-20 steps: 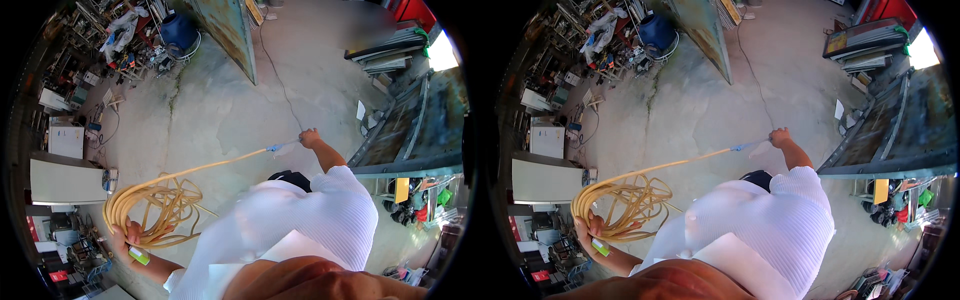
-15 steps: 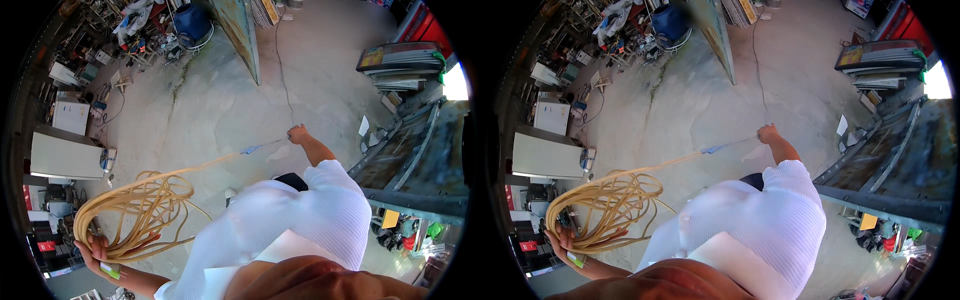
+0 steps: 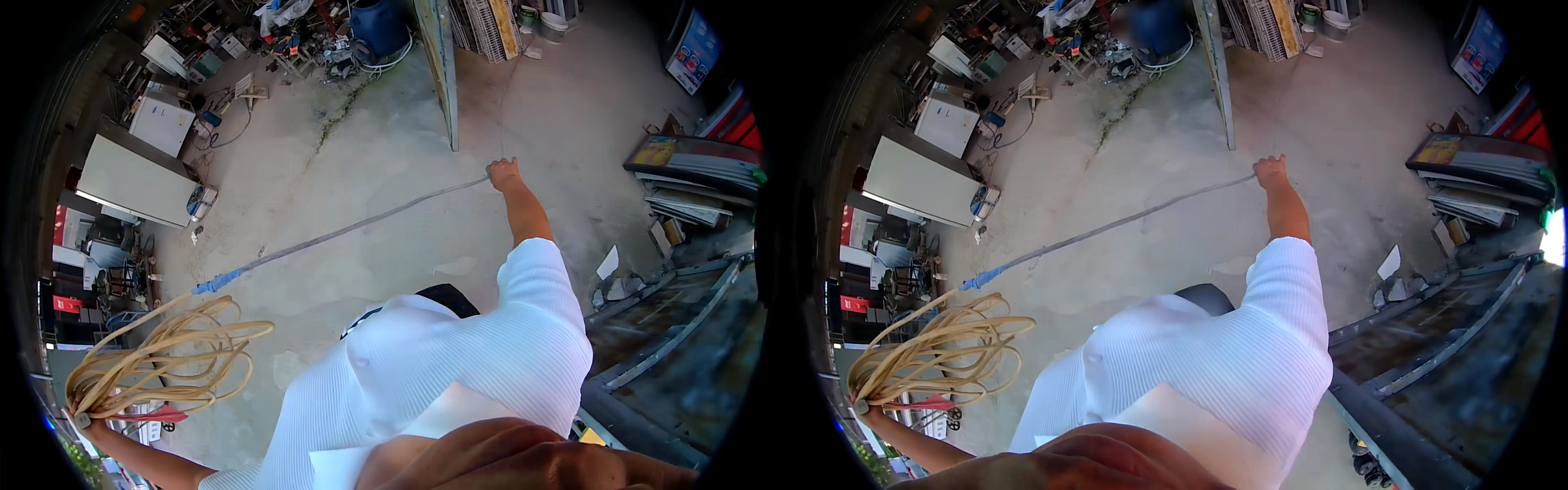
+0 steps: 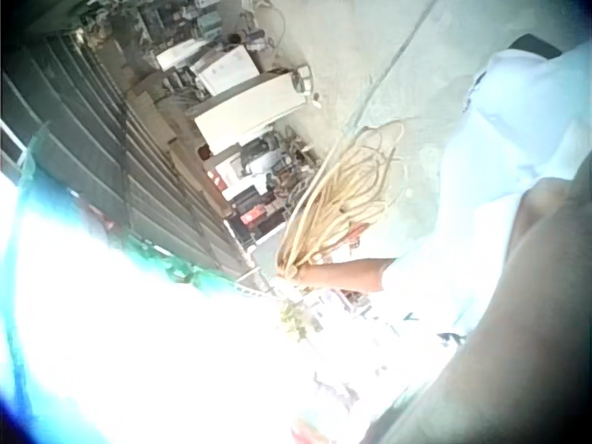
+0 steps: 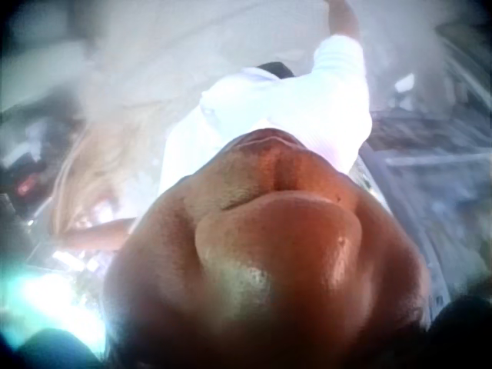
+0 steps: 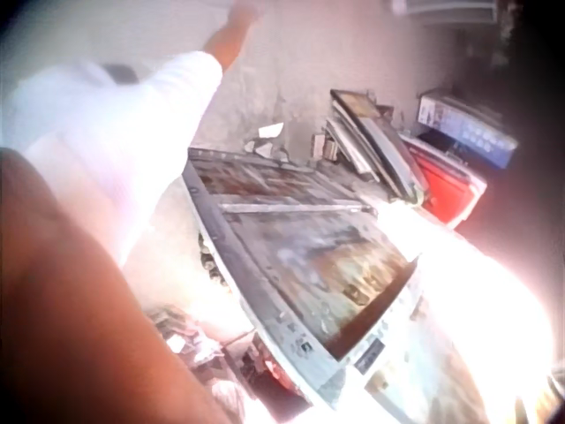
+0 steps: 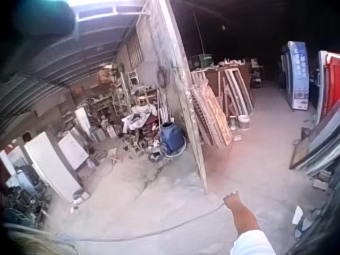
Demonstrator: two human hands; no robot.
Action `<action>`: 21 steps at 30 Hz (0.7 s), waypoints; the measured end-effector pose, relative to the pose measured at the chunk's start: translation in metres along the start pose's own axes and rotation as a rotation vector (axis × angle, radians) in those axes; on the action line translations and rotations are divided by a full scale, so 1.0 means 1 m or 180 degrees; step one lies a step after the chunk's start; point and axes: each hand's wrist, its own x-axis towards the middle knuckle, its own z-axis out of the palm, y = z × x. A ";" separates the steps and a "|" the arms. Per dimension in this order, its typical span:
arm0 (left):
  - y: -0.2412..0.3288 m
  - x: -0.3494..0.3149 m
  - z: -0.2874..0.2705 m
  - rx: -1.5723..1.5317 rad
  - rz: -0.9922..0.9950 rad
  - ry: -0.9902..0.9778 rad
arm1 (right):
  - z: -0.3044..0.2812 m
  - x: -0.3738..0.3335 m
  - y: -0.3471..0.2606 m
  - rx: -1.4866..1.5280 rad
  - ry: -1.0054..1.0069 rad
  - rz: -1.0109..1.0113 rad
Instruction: The person gathers a long yellow cable from the ground, coils it into a bundle by hand, and secures the end with blue tape.
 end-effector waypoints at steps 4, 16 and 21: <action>-0.067 -0.018 -0.002 -0.0116 0.0022 0.1315 | -0.027 -0.041 0.070 0.0225 0.0766 0.1044; -0.326 -0.059 0.022 -0.0748 -0.1839 -0.0525 | -0.116 -0.287 0.201 0.1692 0.3671 0.3189; -0.433 -0.067 0.004 -0.1173 -0.2905 -0.0512 | -0.145 -0.344 0.152 0.0907 0.2899 0.1772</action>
